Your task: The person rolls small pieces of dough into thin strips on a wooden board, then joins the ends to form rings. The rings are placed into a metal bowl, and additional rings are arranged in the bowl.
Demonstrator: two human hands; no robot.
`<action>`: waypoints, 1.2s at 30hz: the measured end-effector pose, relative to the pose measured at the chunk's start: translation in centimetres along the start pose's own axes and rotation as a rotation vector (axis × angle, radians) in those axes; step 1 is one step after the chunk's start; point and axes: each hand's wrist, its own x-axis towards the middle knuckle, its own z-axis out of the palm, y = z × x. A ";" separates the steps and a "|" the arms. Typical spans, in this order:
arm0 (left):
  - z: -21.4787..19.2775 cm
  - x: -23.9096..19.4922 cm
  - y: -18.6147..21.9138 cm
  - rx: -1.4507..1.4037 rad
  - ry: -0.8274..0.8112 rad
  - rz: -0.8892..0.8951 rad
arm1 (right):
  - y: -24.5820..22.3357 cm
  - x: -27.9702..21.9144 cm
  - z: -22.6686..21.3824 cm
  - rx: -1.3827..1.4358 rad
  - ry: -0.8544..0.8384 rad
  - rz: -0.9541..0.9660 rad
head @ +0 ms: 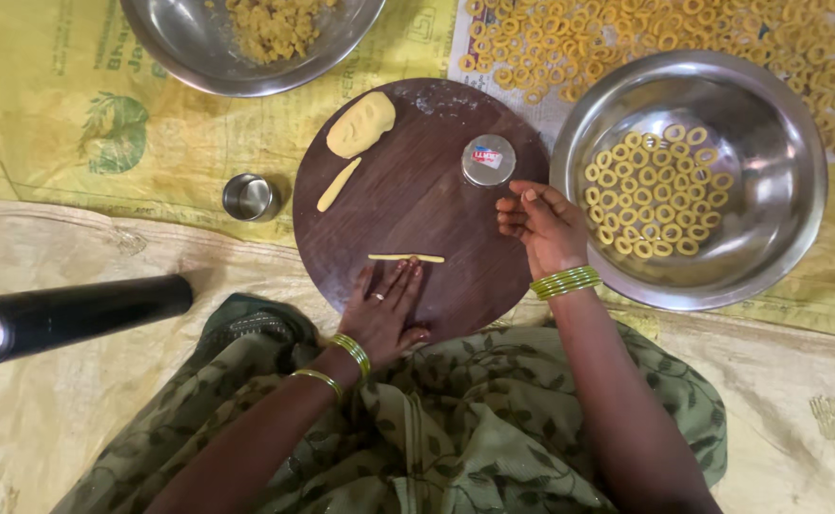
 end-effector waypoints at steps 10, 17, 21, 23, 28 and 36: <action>-4.3 7.6 -2.7 0.000 0.289 -0.197 | -0.1 -0.1 -1.0 0.045 0.010 -0.006; -1.4 4.6 -1.0 -0.050 0.265 -0.084 | -0.2 0.0 -1.5 0.068 0.019 -0.010; 0.6 1.1 0.4 -0.075 0.176 -0.058 | 0.1 0.0 -0.9 0.091 -0.021 -0.014; 0.5 0.9 0.3 -0.081 0.164 -0.067 | 0.1 0.0 -0.8 0.089 -0.028 -0.003; -2.8 5.0 -1.1 -0.132 0.234 -0.124 | 0.2 0.0 -0.8 0.056 -0.002 0.006; -5.1 6.6 -1.6 -0.005 0.183 -0.159 | 0.0 0.1 -1.6 0.059 0.015 -0.008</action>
